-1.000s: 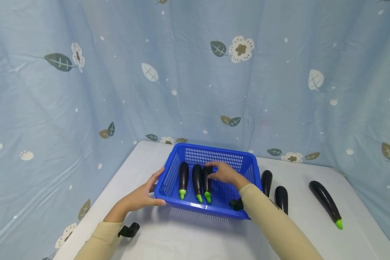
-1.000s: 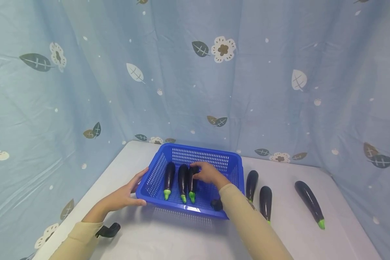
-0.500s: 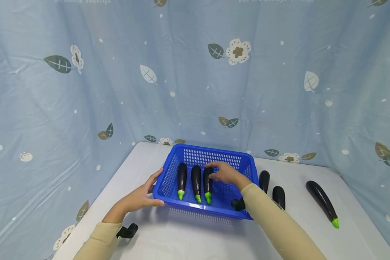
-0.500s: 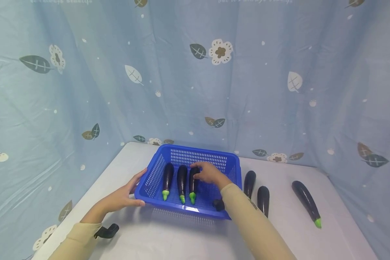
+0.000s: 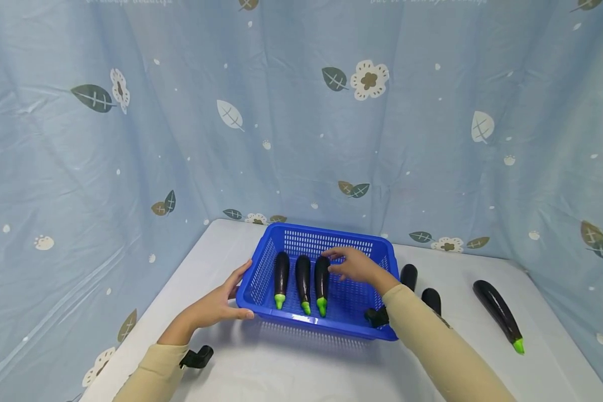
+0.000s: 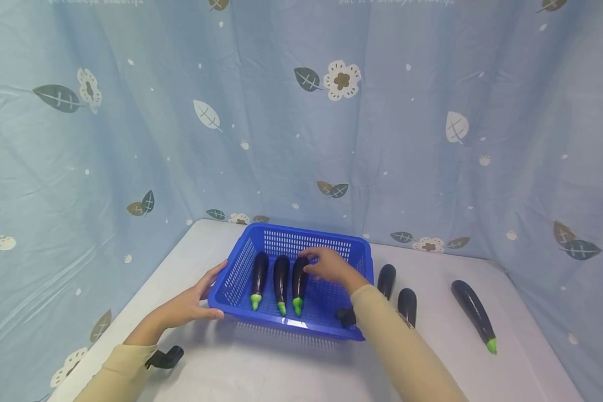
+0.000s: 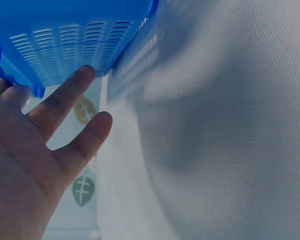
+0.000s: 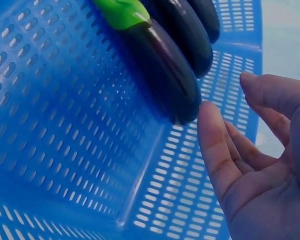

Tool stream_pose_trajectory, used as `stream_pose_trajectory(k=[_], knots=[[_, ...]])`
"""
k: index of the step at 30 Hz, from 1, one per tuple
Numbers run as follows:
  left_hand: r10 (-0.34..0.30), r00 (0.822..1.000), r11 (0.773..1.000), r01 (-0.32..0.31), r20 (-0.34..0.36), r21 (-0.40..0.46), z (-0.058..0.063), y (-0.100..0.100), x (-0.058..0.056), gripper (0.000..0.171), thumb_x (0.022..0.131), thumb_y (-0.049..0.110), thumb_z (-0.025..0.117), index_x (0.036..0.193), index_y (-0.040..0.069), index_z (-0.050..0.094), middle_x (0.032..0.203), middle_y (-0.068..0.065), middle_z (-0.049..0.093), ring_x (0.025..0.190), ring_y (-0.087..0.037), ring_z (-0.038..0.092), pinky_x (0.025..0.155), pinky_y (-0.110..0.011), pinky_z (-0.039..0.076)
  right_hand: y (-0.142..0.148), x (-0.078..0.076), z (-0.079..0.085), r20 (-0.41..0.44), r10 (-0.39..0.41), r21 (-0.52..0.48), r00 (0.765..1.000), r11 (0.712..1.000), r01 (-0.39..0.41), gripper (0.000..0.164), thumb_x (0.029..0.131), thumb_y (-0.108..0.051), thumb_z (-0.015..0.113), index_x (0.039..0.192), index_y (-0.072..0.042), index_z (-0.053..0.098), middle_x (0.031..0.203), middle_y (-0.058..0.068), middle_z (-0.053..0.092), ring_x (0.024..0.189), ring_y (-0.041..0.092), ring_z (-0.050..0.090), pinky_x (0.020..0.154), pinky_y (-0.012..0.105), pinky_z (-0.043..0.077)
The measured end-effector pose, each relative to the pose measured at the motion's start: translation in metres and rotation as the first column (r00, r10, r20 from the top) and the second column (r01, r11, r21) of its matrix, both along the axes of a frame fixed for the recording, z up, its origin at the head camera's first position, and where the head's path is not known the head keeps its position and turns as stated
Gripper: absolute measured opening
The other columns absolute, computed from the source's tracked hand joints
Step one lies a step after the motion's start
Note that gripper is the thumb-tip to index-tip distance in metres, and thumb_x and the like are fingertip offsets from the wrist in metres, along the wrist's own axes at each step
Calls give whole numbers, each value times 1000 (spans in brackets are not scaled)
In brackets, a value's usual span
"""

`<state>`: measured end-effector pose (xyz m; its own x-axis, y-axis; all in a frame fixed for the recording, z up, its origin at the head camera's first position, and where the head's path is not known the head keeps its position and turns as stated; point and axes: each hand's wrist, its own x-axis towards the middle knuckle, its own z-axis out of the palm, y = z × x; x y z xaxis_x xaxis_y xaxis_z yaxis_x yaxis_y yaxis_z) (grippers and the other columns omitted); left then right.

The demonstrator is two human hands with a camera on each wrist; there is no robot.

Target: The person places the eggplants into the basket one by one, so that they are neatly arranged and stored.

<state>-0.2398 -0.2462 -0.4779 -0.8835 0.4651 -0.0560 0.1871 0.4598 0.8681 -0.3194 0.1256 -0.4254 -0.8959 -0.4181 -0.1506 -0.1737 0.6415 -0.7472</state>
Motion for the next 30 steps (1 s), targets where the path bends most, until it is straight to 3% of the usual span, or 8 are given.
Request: stream_pose_trajectory(k=[11,19,30], knots=[[13,1000,1000,-13,-5,-16,0,-1,2,117,83,34,85,164,31,1,167,-24,12,138,-54,41,104,-67,41,11,6,5,-21,-17,-10,1000,1000,17,42,100,-15,65,141,-12,61,140,22,58,99,36,70,86,50,58],[10,1000,1000,-11,-7,-18,3,0,2,117,83,34,85,164,30,1,166,-25,11,137,-55,40,104,-67,41,17,8,8,-40,-33,-16,999,999,33,42,99,-17,66,141,-13,61,140,19,59,105,28,68,84,46,60],[2,1000,1000,-3,-23,-24,-1,-1,0,116,83,33,85,164,31,2,166,-25,13,136,-54,42,105,-69,39,34,12,12,-81,-36,-41,996,999,33,41,100,-15,64,141,-10,61,142,22,56,112,33,67,85,48,59]])
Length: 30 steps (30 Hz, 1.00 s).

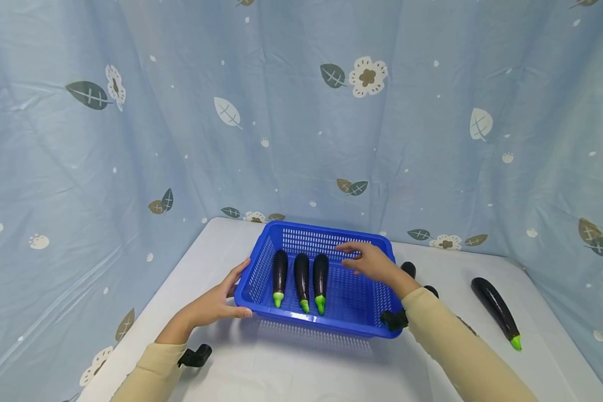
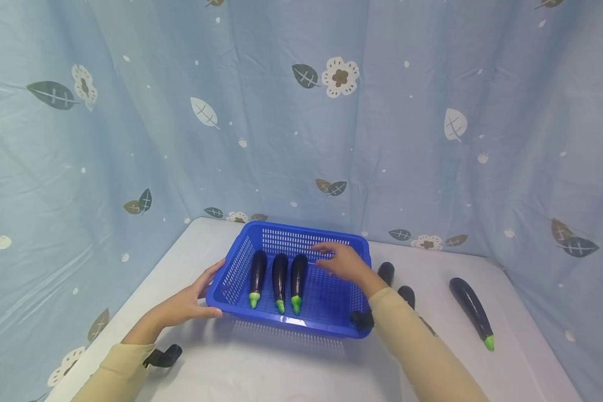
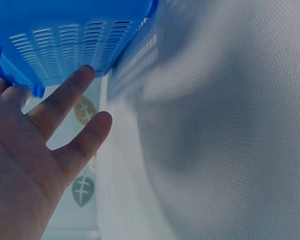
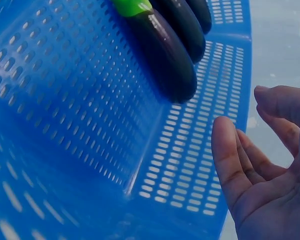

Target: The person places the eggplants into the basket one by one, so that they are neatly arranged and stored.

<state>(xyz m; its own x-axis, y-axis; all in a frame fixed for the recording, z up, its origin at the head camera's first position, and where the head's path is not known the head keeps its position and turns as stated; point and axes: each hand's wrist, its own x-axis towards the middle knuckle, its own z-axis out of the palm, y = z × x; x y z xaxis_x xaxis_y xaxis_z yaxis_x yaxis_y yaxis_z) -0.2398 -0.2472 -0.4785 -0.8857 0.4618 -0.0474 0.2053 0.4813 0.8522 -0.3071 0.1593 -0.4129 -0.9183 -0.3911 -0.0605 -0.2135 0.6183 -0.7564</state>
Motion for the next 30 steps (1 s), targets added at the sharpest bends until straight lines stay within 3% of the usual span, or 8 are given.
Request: stream_pose_trajectory(k=[16,23,30], knots=[[-10,1000,1000,10,1,9,0,0,0,116,84,33,83,164,30,0,167,-24,11,138,-54,40,106,-69,38,28,0,6,-74,-26,-10,997,1000,25,44,101,-17,65,142,-5,58,137,26,58,102,35,68,78,43,61],[-10,1000,1000,10,7,16,0,0,0,116,84,33,83,164,30,0,166,-25,12,138,-54,40,105,-69,38,40,4,6,-85,-78,-10,993,997,78,43,102,-20,64,142,-7,58,135,25,60,99,31,68,81,47,61],[-10,1000,1000,10,4,17,0,0,0,116,84,32,84,164,31,1,166,-25,12,138,-54,40,105,-69,39,53,7,4,-96,-138,-15,986,990,137,44,102,-21,63,143,-7,56,134,25,60,101,31,66,78,40,61]])
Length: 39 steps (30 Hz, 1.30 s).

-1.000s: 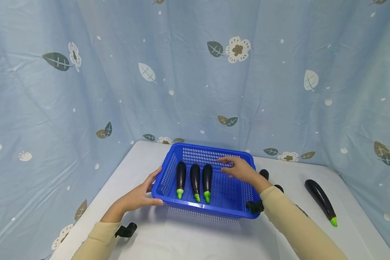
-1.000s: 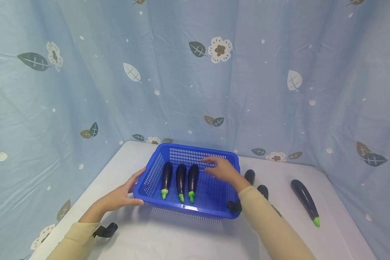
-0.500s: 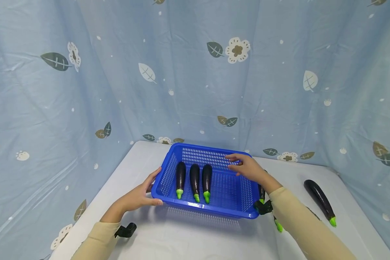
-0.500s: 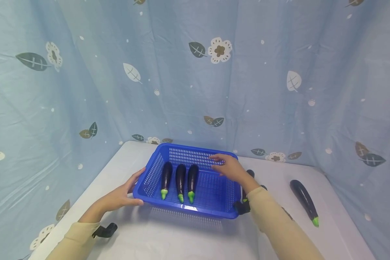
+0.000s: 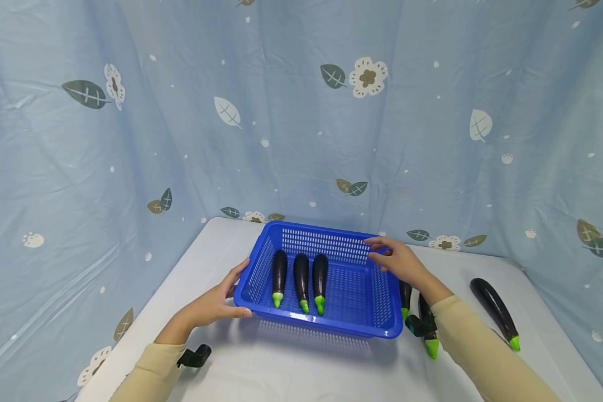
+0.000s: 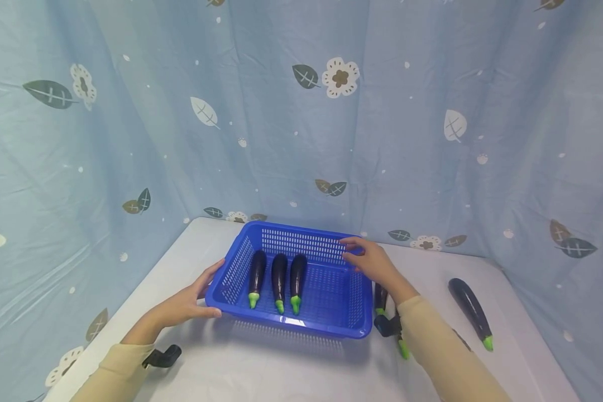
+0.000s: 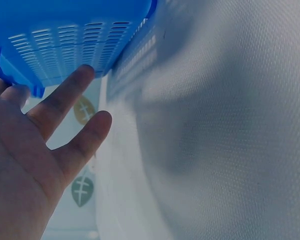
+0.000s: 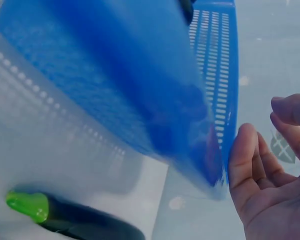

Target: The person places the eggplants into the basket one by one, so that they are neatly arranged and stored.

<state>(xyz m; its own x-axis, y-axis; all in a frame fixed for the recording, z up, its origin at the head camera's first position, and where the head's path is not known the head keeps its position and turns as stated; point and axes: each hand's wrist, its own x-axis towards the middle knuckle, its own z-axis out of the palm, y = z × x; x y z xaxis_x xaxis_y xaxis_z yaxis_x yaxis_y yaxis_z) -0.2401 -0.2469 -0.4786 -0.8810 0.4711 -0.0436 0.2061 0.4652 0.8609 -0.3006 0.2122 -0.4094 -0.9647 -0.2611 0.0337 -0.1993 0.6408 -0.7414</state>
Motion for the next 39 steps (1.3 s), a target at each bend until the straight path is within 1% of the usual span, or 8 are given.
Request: stream_pose_trajectory(k=[7,12,15,18,25,28,35,39], knots=[[5,1000,1000,-5,2,-1,1,0,1,116,83,34,84,164,30,1,167,-24,11,138,-55,40,105,-69,39,12,1,-5,-22,-27,10,999,1000,27,44,103,-21,62,144,-8,56,135,26,59,102,30,65,77,39,61],[11,1000,1000,-11,8,-6,1,0,1,117,83,36,84,164,32,1,167,-24,10,138,-55,39,105,-68,39,20,2,-6,-45,-49,22,998,999,50,44,103,-21,62,144,-8,56,134,26,60,98,28,65,75,37,60],[10,1000,1000,-10,8,-8,0,0,1,117,83,36,84,164,32,1,167,-24,11,138,-54,40,105,-68,40,26,4,-8,-59,-59,6,997,998,59,43,103,-21,62,143,-7,57,133,27,60,95,28,65,76,42,60],[7,1000,1000,-7,4,-9,0,0,0,116,83,35,84,164,33,1,166,-24,12,137,-54,41,105,-69,39,33,6,-11,-55,-69,-10,996,998,69,43,103,-22,61,143,-6,56,134,28,58,97,29,65,78,46,59],[1,1000,1000,0,4,-4,0,0,0,116,83,34,84,164,32,1,166,-24,13,137,-54,41,105,-69,39,47,12,-17,-38,-117,4,992,993,117,46,105,-26,59,146,-7,53,135,28,57,102,36,65,78,40,58],[4,1000,1000,-4,7,-4,1,0,0,116,83,33,84,164,31,1,166,-24,13,137,-54,41,105,-70,38,52,14,-19,-37,-136,10,990,991,136,48,105,-25,58,148,-8,51,134,28,57,101,35,64,78,39,58],[5,1000,1000,-5,10,-5,1,1,1,116,84,33,84,164,31,1,166,-23,14,137,-53,42,105,-69,38,65,18,-26,-49,-150,11,987,988,151,51,104,-19,60,152,-6,46,132,31,57,97,36,66,77,44,59],[7,1000,1000,-7,7,-9,1,1,1,116,83,33,84,164,31,1,166,-24,14,137,-53,42,105,-70,38,73,20,-33,-36,-170,26,985,985,171,53,104,-22,59,153,-8,45,135,30,55,98,37,64,78,44,59]])
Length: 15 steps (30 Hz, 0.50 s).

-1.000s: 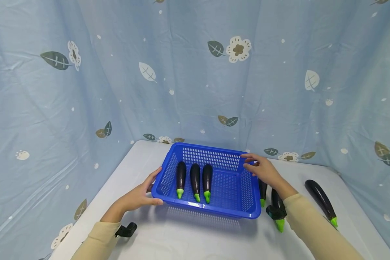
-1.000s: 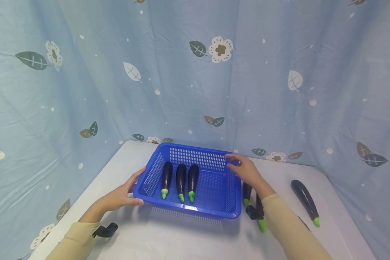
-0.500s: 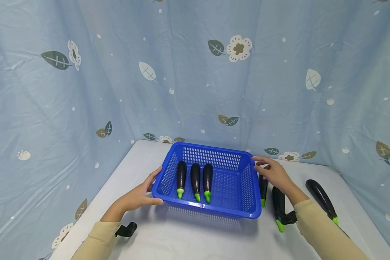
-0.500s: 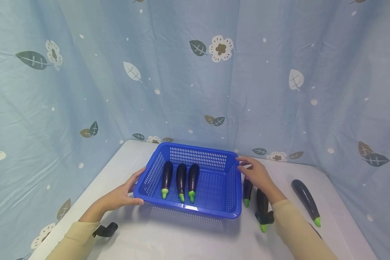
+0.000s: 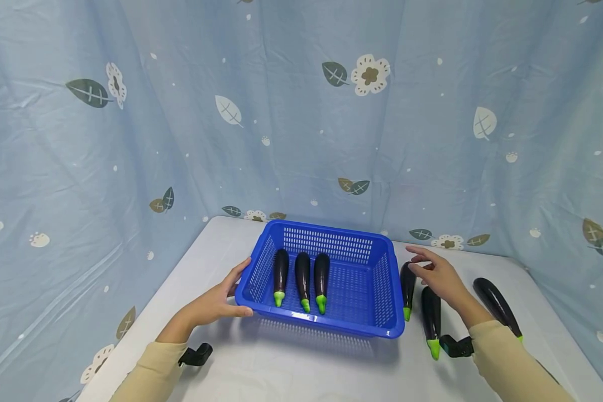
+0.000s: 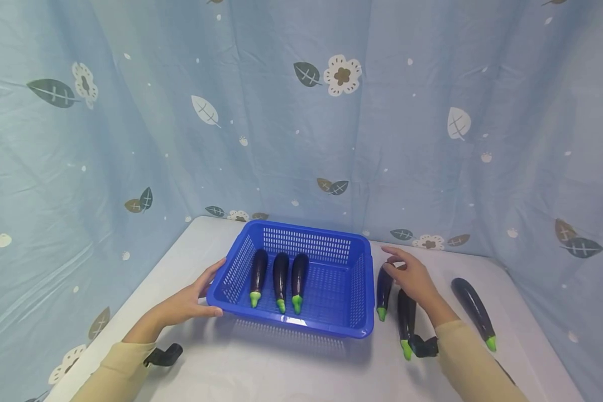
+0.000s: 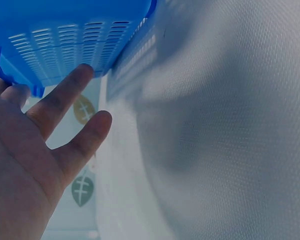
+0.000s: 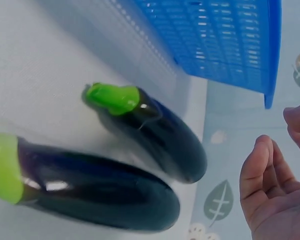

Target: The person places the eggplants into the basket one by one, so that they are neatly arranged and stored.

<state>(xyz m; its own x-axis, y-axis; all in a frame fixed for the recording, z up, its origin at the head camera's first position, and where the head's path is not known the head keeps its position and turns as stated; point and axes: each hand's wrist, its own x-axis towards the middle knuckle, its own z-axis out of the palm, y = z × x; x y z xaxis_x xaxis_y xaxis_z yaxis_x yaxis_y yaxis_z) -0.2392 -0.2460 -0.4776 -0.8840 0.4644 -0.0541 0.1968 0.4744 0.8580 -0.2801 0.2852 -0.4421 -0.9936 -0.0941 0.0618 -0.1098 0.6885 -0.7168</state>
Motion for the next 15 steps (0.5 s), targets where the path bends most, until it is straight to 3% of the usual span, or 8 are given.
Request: stream_pose_trajectory(k=[7,15], knots=[[3,1000,1000,-3,-1,-1,1,0,1,116,83,33,84,164,29,1,166,-25,13,137,-54,42,105,-70,38,12,4,-12,16,-27,25,1000,999,26,51,103,-19,60,151,-7,47,135,31,55,100,36,65,75,36,58],[3,1000,1000,-3,-2,0,1,0,1,116,84,34,84,164,29,1,166,-25,12,137,-54,41,106,-69,38,25,15,-19,27,-72,87,997,994,69,50,103,-21,60,148,-4,48,137,34,51,108,45,61,80,47,60]])
